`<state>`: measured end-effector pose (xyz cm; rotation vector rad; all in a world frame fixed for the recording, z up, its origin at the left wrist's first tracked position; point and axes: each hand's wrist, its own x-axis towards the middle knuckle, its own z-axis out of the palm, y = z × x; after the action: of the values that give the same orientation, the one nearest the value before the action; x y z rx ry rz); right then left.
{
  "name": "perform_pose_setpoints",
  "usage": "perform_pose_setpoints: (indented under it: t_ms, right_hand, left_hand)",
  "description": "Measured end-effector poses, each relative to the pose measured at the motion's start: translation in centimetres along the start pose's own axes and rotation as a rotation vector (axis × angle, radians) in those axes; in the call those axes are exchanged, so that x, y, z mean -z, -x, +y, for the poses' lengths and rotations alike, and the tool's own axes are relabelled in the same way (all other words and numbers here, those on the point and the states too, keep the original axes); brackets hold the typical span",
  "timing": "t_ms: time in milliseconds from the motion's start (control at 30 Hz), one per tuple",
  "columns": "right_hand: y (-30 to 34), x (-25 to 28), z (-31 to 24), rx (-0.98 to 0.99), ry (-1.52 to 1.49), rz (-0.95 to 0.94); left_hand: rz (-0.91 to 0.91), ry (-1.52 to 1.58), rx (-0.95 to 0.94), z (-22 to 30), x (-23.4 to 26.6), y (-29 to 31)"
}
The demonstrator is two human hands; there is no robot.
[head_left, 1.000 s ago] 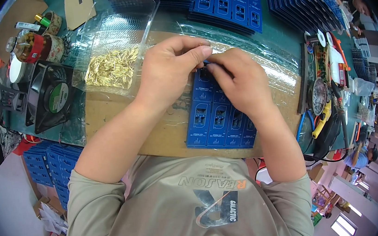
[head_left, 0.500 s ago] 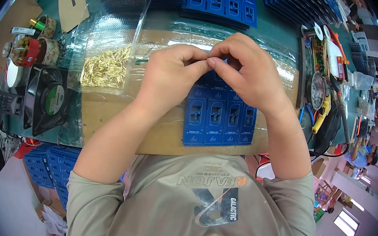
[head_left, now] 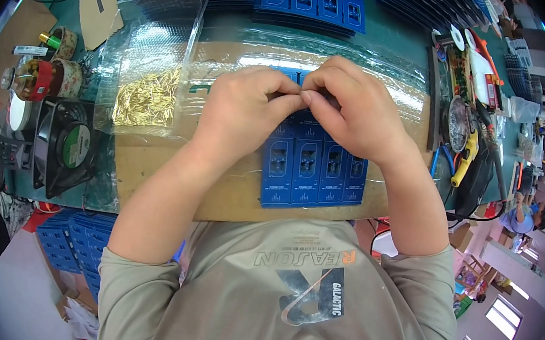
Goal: The person inserts small electronic components into a blue circuit board panel by hand.
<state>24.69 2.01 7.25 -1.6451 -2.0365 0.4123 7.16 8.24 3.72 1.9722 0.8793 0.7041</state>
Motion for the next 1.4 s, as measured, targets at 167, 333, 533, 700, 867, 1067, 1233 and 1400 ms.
perform_pose_setpoints:
  t_ms: [167, 333, 533, 700, 867, 1067, 1233, 1400]
  right_hand:
    - [0.1, 0.3, 0.1, -0.105, -0.126, -0.038]
    - [0.0, 0.2, 0.7, -0.138, -0.164, -0.011]
    - [0.6, -1.0, 1.1, -0.269, -0.433, 0.074]
    - [0.7, -1.6, -0.1, -0.465, -0.703, 0.116]
    - [0.7, -1.9, -0.1, -0.483, -0.767, 0.121]
    - [0.6, -2.0, -0.4, -0.514, -0.779, 0.135]
    - [0.6, -2.1, -0.7, -0.538, -0.895, 0.160]
    - [0.8, -2.7, -0.5, -0.570, -0.955, 0.157]
  left_hand:
    - [-0.022, 0.067, 0.039, 0.2, 0.2, 0.0]
    - [-0.097, 0.221, 0.155, 0.2, 0.3, -0.2]
    - [-0.168, 0.623, 0.408, -0.3, 0.6, -0.4]
    - [-0.143, 0.755, 0.473, -0.2, 0.6, -0.5]
    - [-0.120, 0.801, 0.466, -0.5, 0.5, -0.4]
    - [-0.110, 0.834, 0.463, -0.7, 0.4, -0.4]
    - [-0.092, 0.836, 0.466, -0.6, 0.4, -0.4]
    - [-0.083, 0.880, 0.463, -0.7, 0.2, -0.4]
